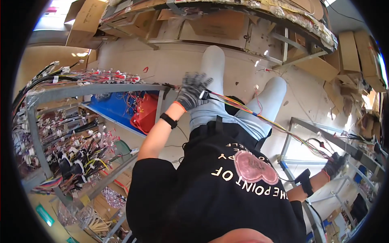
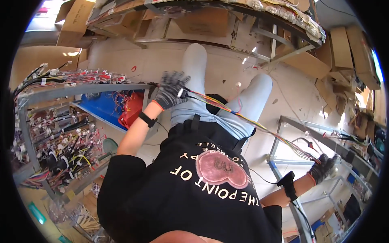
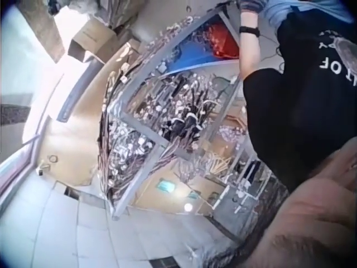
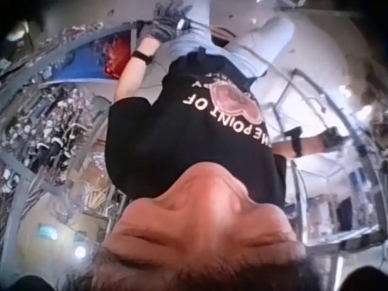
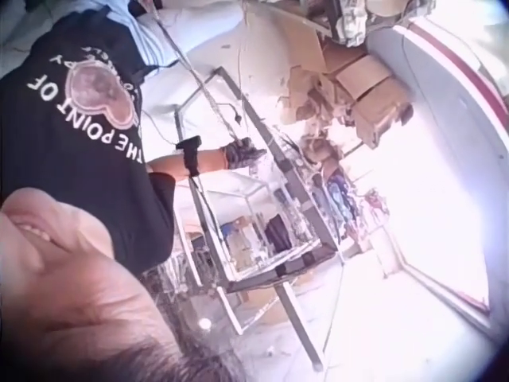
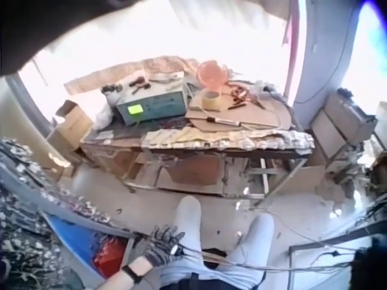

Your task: The person connects wire harnesses to a testing board, then unplugs them and hangs them on a metal rack. They then retrieve a new set of harnesses from the rack and connect them to the testing board.

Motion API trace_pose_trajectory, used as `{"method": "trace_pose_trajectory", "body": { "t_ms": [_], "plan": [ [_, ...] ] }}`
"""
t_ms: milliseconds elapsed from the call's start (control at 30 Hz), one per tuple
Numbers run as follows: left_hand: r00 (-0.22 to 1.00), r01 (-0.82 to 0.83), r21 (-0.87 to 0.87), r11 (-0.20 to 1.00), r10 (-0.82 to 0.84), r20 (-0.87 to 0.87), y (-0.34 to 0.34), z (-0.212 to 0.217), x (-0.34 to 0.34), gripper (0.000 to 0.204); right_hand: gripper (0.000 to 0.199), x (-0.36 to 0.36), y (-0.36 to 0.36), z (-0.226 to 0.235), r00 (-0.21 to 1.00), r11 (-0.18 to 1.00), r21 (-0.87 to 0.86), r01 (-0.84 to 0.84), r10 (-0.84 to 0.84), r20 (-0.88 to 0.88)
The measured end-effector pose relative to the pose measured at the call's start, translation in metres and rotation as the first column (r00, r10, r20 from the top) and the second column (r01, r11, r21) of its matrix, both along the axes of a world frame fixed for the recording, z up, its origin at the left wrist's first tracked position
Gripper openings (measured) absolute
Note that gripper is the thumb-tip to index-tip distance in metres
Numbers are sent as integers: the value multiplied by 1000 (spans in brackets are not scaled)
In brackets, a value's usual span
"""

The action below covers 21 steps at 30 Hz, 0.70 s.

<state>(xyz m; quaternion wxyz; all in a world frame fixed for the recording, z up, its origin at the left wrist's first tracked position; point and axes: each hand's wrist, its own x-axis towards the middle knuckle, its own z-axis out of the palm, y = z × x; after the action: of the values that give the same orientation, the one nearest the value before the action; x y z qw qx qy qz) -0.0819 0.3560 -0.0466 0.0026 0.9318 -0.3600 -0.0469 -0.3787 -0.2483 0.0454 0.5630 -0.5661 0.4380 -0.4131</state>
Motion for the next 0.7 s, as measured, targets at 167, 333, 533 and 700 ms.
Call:
{"method": "trace_pose_trajectory", "body": {
  "t_ms": [167,333,533,700],
  "plan": [
    [607,-795,-307,524,665,-435,75,-132,-36,83,34,-5,94,-35,960,610,743,275,-215,-179],
    [-17,-928,157,-337,-384,-923,83,-168,0,39,36,70,219,-63,824,782,476,-402,536,-185],
    [324,-785,-129,-606,-223,-919,71,-191,36,27,38,173,342,45,-24,118,395,-911,941,-337],
    [328,-866,90,-492,-695,-640,79,-15,24,27,48,201,353,144,-112,57,330,-942,875,-471]
  ]
}}
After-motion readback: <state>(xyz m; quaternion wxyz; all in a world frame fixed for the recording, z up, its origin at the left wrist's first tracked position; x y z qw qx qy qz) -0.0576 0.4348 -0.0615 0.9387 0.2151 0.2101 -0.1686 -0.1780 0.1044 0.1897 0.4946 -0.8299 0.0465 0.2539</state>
